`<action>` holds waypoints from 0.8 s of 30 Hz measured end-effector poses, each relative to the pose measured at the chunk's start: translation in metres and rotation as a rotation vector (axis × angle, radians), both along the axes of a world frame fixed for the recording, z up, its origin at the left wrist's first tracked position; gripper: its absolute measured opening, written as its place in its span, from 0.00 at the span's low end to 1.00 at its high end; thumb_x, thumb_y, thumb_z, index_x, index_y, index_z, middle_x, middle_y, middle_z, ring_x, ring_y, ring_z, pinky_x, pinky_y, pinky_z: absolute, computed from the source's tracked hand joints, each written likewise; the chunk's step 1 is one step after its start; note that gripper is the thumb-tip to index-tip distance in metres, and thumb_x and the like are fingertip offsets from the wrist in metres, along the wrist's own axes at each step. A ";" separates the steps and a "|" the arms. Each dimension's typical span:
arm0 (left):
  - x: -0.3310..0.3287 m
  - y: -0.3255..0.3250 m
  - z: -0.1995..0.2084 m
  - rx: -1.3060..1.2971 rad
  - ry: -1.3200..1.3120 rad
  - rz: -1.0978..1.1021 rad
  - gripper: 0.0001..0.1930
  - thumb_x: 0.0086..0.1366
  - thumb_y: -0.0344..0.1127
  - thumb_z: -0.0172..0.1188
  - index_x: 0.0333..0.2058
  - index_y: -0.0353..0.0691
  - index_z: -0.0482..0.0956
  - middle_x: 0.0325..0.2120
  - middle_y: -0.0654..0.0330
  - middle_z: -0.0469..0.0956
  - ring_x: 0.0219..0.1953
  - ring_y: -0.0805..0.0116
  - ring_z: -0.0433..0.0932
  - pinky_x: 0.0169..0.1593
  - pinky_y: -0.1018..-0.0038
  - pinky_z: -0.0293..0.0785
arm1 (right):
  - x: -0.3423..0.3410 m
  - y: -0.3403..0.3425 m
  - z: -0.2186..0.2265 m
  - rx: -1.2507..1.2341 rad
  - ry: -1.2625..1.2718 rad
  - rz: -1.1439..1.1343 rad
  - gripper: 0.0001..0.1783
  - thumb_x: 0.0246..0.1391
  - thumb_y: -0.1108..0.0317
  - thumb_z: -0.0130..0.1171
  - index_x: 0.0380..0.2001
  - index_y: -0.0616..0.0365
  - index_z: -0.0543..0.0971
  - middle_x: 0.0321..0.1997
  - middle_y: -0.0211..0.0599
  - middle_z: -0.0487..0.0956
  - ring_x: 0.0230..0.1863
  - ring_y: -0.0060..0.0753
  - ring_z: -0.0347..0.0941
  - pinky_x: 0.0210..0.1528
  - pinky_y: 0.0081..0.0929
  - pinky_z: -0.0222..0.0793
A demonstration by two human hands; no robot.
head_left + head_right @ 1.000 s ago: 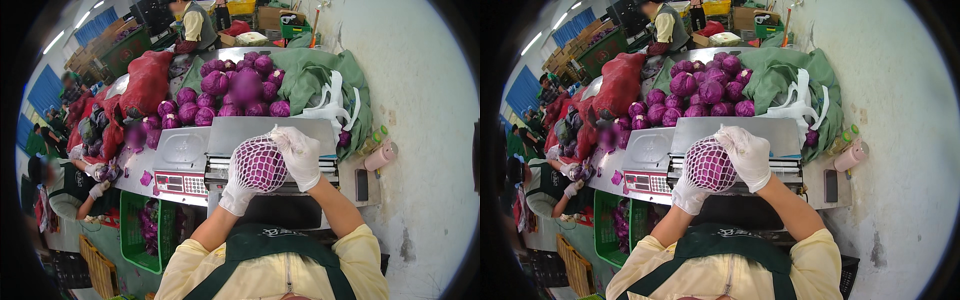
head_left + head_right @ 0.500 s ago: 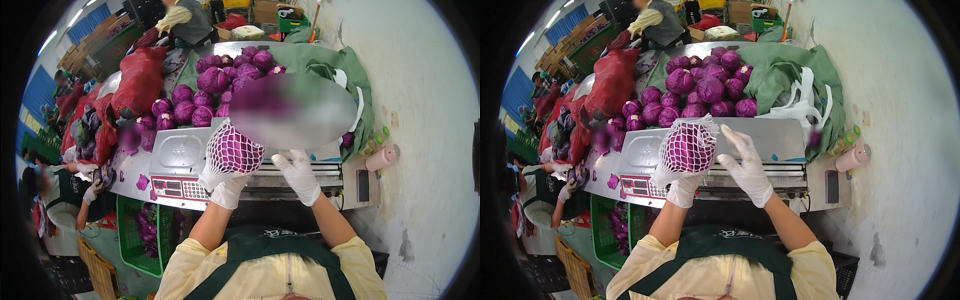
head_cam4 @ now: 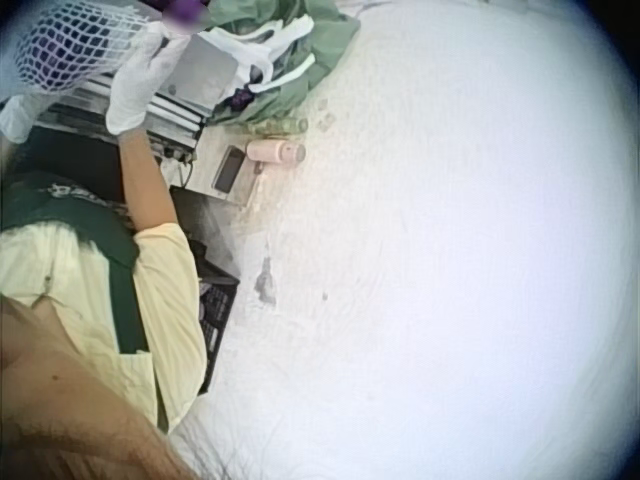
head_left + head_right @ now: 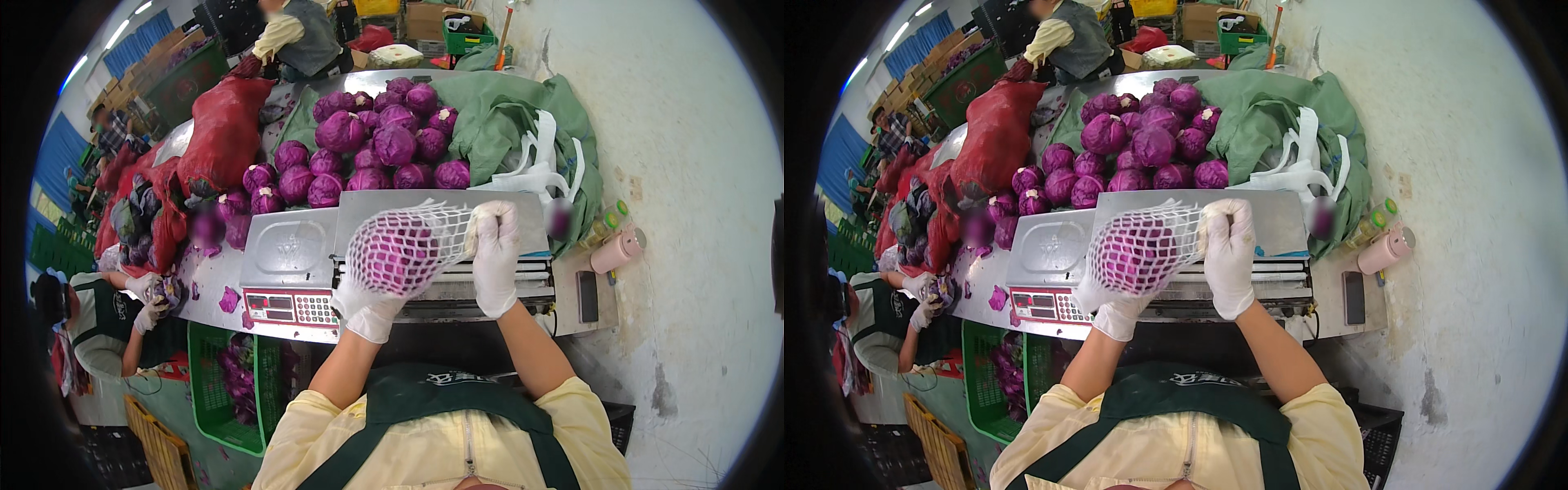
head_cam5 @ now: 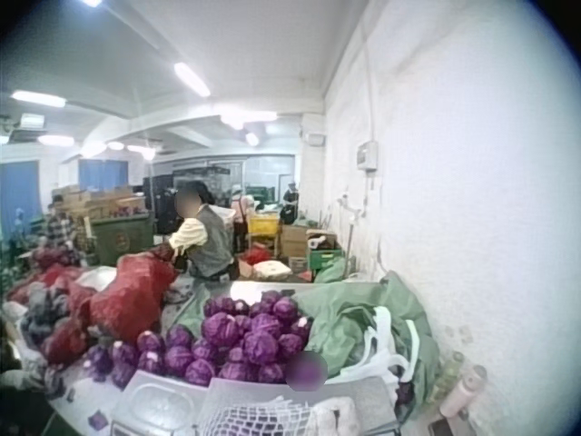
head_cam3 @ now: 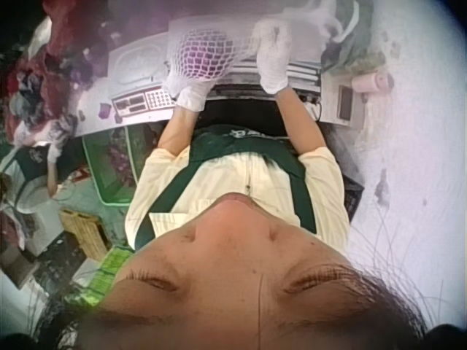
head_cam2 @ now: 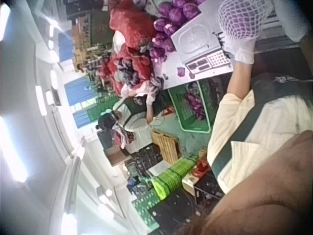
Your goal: The person weighs red cabbages on a scale, pulls a white mesh sleeve over each cabbage, wraps them in plastic film using a machine, and places them into a black crate.
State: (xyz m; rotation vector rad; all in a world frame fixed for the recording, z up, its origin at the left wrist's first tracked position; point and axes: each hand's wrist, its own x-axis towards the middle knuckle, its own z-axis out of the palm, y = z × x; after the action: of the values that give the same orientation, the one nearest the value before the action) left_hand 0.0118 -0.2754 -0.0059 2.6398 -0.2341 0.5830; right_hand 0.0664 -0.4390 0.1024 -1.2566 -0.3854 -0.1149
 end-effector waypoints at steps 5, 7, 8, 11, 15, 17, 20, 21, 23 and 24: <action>-0.012 -0.021 0.048 -0.802 0.229 -0.228 0.19 0.68 0.36 0.52 0.56 0.39 0.70 0.50 0.57 0.76 0.53 0.65 0.74 0.59 0.70 0.70 | 0.039 0.007 -0.029 -0.113 0.219 0.394 0.07 0.65 0.69 0.50 0.34 0.60 0.73 0.24 0.21 0.68 0.26 0.15 0.62 0.30 0.16 0.62; -0.016 -0.014 0.037 -0.829 0.095 -0.174 0.19 0.67 0.36 0.53 0.56 0.39 0.70 0.50 0.57 0.76 0.52 0.65 0.74 0.59 0.70 0.70 | 0.033 0.001 -0.043 -0.125 0.265 0.226 0.10 0.66 0.66 0.49 0.46 0.59 0.72 0.38 0.26 0.72 0.39 0.19 0.66 0.42 0.20 0.67; -0.016 -0.012 0.042 -0.624 0.048 -0.102 0.20 0.66 0.36 0.54 0.56 0.39 0.70 0.50 0.57 0.77 0.52 0.65 0.75 0.59 0.70 0.70 | 0.023 -0.007 -0.038 -0.135 0.210 0.064 0.14 0.66 0.64 0.49 0.51 0.58 0.70 0.44 0.29 0.72 0.44 0.21 0.67 0.47 0.22 0.67; -0.011 -0.012 0.054 -0.934 0.083 -0.110 0.22 0.66 0.34 0.56 0.58 0.39 0.67 0.51 0.57 0.75 0.52 0.66 0.75 0.58 0.70 0.72 | -0.012 -0.018 -0.050 -0.056 0.197 0.181 0.32 0.67 0.49 0.46 0.67 0.54 0.56 0.66 0.36 0.60 0.64 0.30 0.59 0.64 0.30 0.59; 0.016 -0.014 0.041 -1.569 0.009 0.025 0.26 0.65 0.40 0.59 0.59 0.39 0.66 0.52 0.54 0.73 0.52 0.66 0.74 0.57 0.67 0.71 | -0.020 0.012 -0.045 0.650 0.574 0.636 0.35 0.66 0.42 0.39 0.68 0.50 0.54 0.68 0.34 0.62 0.66 0.35 0.61 0.64 0.40 0.64; 0.029 -0.013 0.063 -1.687 -0.075 0.269 0.24 0.73 0.49 0.44 0.59 0.39 0.67 0.55 0.51 0.70 0.61 0.66 0.66 0.64 0.62 0.62 | 0.016 0.002 -0.051 0.440 0.540 0.538 0.34 0.67 0.44 0.39 0.68 0.52 0.55 0.66 0.36 0.65 0.62 0.33 0.67 0.61 0.37 0.68; 0.056 -0.004 0.083 -1.457 0.129 0.010 0.27 0.72 0.50 0.47 0.63 0.40 0.64 0.57 0.52 0.68 0.61 0.65 0.65 0.63 0.69 0.59 | 0.058 -0.016 -0.036 -0.163 0.236 0.392 0.36 0.66 0.47 0.47 0.67 0.58 0.57 0.67 0.40 0.63 0.64 0.30 0.64 0.66 0.29 0.57; 0.064 -0.010 0.071 -1.307 0.115 -0.137 0.26 0.71 0.47 0.51 0.61 0.38 0.65 0.56 0.53 0.70 0.57 0.66 0.68 0.60 0.72 0.63 | 0.068 -0.016 -0.036 -0.221 0.317 0.415 0.36 0.64 0.47 0.49 0.66 0.60 0.59 0.66 0.42 0.65 0.64 0.32 0.62 0.67 0.27 0.54; 0.091 -0.012 0.036 -1.386 0.292 -0.079 0.26 0.69 0.47 0.55 0.58 0.35 0.67 0.53 0.54 0.74 0.53 0.68 0.72 0.57 0.72 0.66 | 0.098 -0.016 -0.048 -0.516 0.154 0.355 0.38 0.63 0.45 0.50 0.66 0.62 0.59 0.64 0.45 0.67 0.64 0.34 0.62 0.67 0.28 0.54; 0.099 -0.013 0.029 -1.384 0.323 -0.044 0.26 0.68 0.49 0.56 0.56 0.35 0.69 0.51 0.55 0.75 0.51 0.68 0.73 0.55 0.72 0.68 | 0.112 -0.018 -0.059 -0.556 0.124 0.314 0.39 0.63 0.44 0.50 0.66 0.61 0.59 0.62 0.46 0.69 0.63 0.35 0.64 0.66 0.28 0.55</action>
State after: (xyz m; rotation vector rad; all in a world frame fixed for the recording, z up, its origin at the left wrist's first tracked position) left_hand 0.1112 -0.2883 0.0232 1.3283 0.1765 0.1455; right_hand 0.1786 -0.4572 0.0437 -1.7202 -0.5222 0.3605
